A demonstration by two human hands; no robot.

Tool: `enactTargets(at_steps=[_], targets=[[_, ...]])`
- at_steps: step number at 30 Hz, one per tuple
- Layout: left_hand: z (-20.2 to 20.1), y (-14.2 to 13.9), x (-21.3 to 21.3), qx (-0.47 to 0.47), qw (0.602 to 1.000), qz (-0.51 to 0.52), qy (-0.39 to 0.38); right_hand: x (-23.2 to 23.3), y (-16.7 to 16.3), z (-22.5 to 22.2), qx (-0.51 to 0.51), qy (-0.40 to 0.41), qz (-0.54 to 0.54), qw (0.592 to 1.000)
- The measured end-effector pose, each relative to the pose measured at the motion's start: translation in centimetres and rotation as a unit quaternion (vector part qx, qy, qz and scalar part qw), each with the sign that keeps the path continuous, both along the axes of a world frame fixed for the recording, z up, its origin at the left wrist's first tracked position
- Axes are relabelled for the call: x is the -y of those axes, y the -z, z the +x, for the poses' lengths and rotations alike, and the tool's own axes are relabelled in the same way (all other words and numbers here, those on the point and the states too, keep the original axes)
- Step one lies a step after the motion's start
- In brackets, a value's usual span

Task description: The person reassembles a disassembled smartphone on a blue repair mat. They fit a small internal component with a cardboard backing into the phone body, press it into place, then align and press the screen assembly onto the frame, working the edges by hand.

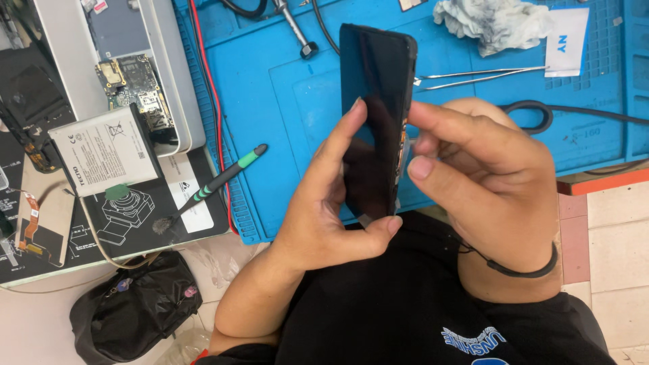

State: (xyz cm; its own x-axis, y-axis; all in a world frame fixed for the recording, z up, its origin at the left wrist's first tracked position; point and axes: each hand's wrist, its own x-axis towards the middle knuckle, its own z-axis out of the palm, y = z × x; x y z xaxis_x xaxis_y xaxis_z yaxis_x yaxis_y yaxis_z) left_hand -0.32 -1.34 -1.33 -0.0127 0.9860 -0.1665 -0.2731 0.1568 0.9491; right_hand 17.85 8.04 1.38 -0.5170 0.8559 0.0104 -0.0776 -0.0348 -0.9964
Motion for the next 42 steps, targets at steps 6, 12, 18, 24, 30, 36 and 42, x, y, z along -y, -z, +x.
enactTargets(at_steps=[6, 12, 18, 24, 30, 36, 42], targets=[[0.0, 1.2, 0.1, 0.009, 0.993, 0.115, 0.001, 0.0, 0.1, -0.2, 0.013, -0.037, 0.031, 0.999], [0.0, 1.6, 0.4, 0.02, 0.994, 0.11, -0.001, 0.5, 0.0, -0.9, 0.026, -0.014, 0.057, 0.998], [0.0, 1.8, 0.6, 0.012, 0.992, 0.127, -0.001, 0.7, -0.2, -1.0, 0.054, -0.002, 0.072, 0.996], [0.0, 1.9, 0.7, 0.016, 0.992, 0.129, -0.001, 0.6, -0.3, -1.0, 0.062, -0.004, 0.082, 0.995], [0.0, 2.0, 0.8, 0.009, 0.992, 0.124, -0.002, 0.5, -0.3, -0.9, 0.059, -0.006, 0.075, 0.995], [0.3, 2.0, 0.7, -0.017, 0.99, 0.14, -0.013, 0.7, -0.5, -0.7, 0.078, 0.001, 0.07, 0.994], [0.4, 1.7, 0.5, -0.003, 0.993, 0.113, -0.022, 0.7, -0.3, -0.6, 0.061, -0.004, 0.061, 0.996]])
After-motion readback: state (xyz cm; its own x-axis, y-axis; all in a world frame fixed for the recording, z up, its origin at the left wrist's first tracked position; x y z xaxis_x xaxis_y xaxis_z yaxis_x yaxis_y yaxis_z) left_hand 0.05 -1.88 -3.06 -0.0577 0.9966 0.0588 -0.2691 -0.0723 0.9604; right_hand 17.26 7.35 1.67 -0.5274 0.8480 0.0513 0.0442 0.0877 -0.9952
